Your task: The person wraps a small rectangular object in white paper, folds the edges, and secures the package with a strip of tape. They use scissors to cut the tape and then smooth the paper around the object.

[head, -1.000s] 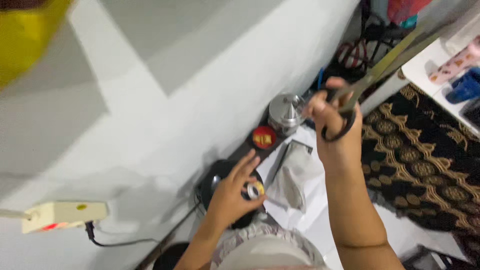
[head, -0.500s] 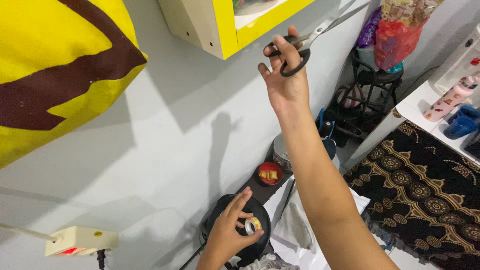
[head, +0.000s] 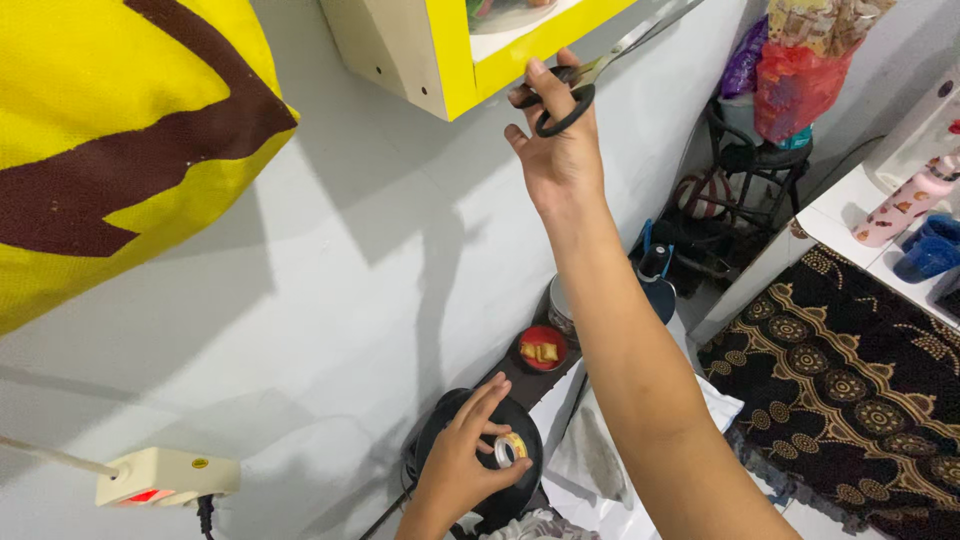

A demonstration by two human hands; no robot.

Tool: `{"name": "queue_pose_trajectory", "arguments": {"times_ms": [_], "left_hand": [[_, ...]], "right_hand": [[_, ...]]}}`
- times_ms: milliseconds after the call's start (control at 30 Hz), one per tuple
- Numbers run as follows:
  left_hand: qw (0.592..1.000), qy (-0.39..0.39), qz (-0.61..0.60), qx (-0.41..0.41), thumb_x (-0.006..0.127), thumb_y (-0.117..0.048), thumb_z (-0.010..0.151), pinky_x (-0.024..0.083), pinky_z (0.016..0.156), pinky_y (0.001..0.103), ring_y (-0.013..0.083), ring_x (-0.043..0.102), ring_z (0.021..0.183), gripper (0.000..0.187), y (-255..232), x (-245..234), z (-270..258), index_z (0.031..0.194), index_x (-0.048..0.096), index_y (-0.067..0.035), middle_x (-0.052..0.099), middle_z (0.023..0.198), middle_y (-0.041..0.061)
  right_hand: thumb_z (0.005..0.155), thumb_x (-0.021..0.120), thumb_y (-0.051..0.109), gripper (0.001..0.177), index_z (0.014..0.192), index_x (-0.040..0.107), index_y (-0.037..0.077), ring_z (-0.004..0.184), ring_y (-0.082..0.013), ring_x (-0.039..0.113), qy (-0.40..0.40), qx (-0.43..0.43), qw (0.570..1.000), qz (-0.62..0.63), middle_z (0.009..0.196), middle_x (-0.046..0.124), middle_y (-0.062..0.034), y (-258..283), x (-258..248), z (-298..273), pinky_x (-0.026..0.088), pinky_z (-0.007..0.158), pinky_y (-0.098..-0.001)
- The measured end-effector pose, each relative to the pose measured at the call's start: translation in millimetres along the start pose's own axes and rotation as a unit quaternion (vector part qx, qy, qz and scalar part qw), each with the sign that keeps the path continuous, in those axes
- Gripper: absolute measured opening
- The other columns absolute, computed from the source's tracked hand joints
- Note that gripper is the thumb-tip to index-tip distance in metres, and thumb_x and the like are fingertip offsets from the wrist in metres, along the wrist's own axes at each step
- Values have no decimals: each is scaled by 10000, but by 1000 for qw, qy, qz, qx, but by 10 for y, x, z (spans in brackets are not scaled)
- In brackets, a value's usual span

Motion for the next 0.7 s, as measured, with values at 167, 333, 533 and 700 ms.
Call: {"name": "queue_pose_trajectory", "arguments": {"times_ms": [167, 333, 533, 700], "left_hand": [[1000, 9, 4, 25, 896, -180, 660, 619, 747, 293, 170, 766, 1039, 1010, -77, 50, 33, 1527, 380, -231, 389, 1632, -9], [997, 12, 0, 80, 904, -183, 679, 613, 750, 294, 180, 771, 1017, 990, -221, 156, 25, 1535, 408, -202, 427, 1625, 42], [992, -2, -56, 110, 898, -151, 711, 608, 792, 289, 182, 762, 1065, 1000, -252, 355, -17, 1563, 374, -174, 464, 1604, 105], [986, -38, -98, 128, 901, -78, 750, 599, 810, 308, 216, 737, 1130, 1068, -153, 617, -89, 1603, 263, -139, 437, 1628, 158]], "right_hand": [[801, 859, 366, 509, 1153, 514, 240, 1017, -162, 595, 11, 62, 998, 4, 991, 576, 39, -115, 10, 30, 356, 919, -519], [829, 810, 434, 521, 1190, 520, 196, 1057, -194, 645, -36, 96, 993, -51, 1022, 639, 9, -113, -302, -147, 441, 896, -496], [954, 744, 211, 525, 1397, 479, 118, 1009, -208, 644, -3, 34, 994, -104, 1044, 621, -47, -48, -1184, -1395, 461, 856, -331], [918, 802, 169, 565, 1379, 498, 51, 1055, -252, 647, 8, 139, 975, -171, 1090, 646, -121, -164, -1926, -2600, 499, 953, -387]]}}
Point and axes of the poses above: each hand's wrist, its own z-axis towards the middle knuckle, its own x-axis out of the palm, y = z × x, the point moved 9 cm from there along z, towards the middle knuckle
